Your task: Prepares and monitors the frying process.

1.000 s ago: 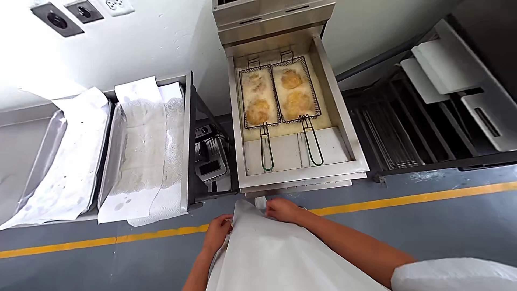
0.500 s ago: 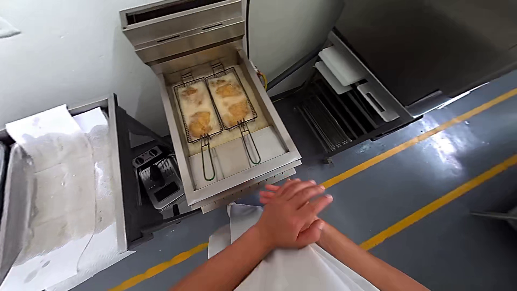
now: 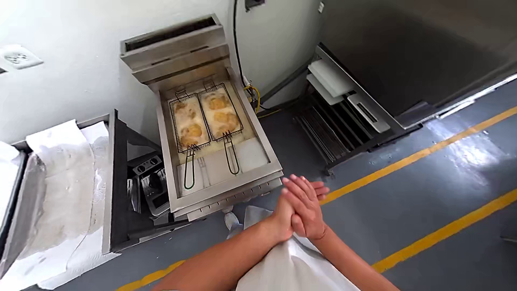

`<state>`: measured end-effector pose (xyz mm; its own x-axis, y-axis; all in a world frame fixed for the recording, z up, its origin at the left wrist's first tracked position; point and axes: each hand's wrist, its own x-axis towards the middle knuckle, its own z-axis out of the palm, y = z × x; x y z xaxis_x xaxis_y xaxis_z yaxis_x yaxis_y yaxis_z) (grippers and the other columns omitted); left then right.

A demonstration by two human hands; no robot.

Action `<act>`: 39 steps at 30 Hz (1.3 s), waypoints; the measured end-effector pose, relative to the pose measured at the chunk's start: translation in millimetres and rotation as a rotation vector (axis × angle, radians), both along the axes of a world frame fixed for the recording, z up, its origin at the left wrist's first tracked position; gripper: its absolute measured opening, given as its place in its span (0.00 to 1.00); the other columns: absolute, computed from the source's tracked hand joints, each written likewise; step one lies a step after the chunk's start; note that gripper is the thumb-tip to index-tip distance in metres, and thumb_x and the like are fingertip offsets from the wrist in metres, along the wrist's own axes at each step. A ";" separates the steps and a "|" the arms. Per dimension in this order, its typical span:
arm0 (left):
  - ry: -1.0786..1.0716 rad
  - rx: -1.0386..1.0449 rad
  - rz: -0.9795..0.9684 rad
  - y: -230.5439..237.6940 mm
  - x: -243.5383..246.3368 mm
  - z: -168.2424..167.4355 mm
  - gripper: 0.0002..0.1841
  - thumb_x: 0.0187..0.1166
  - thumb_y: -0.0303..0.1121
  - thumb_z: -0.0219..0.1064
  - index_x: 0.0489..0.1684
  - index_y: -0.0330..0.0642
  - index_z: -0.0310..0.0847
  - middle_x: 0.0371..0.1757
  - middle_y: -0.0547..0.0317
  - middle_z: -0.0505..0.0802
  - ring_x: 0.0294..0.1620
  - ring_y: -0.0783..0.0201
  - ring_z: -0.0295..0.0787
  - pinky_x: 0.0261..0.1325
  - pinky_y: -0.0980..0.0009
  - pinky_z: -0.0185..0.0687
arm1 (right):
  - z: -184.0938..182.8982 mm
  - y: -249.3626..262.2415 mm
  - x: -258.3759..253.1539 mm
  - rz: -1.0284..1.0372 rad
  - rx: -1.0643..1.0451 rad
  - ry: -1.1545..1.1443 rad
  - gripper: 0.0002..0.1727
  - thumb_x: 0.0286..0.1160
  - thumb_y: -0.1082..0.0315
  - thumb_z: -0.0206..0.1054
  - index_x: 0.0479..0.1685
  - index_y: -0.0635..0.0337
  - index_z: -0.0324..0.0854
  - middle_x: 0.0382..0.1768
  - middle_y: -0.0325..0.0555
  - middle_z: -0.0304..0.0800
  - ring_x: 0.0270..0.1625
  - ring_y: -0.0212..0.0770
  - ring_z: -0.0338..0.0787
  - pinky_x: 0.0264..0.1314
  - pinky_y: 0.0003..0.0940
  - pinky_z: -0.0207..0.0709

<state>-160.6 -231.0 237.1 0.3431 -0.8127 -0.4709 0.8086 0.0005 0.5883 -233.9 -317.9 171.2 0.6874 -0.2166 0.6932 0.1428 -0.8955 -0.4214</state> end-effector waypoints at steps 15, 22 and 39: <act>-0.875 0.261 0.321 178.0 145.3 -14.0 0.14 0.86 0.27 0.54 0.53 0.29 0.86 0.38 0.56 0.96 0.41 0.63 0.95 0.53 0.64 0.93 | -23.4 -39.1 44.7 -0.195 0.698 0.545 0.24 0.88 0.52 0.59 0.22 0.58 0.78 0.11 0.33 0.71 0.14 0.27 0.72 0.18 0.27 0.69; -0.901 0.452 0.521 216.9 227.4 -30.1 0.14 0.83 0.28 0.55 0.54 0.31 0.86 0.44 0.52 0.96 0.47 0.61 0.95 0.55 0.66 0.91 | -13.7 -2.7 132.1 0.067 0.792 0.588 0.19 0.84 0.68 0.62 0.70 0.64 0.78 0.45 0.42 0.94 0.45 0.35 0.94 0.53 0.32 0.90; -0.405 0.557 0.314 204.3 254.0 -88.5 0.23 0.89 0.30 0.56 0.79 0.28 0.67 0.63 0.40 0.90 0.55 0.54 0.94 0.56 0.60 0.91 | -22.6 20.1 222.0 -0.007 1.313 0.895 0.33 0.87 0.64 0.63 0.88 0.62 0.56 0.58 0.53 0.91 0.48 0.44 0.96 0.48 0.38 0.92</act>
<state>93.4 -26.6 148.6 0.7531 -0.3270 -0.5709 0.5397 -0.1890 0.8203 -11.8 -297.8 148.7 0.7498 -0.3173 -0.5807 -0.5676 0.1428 -0.8108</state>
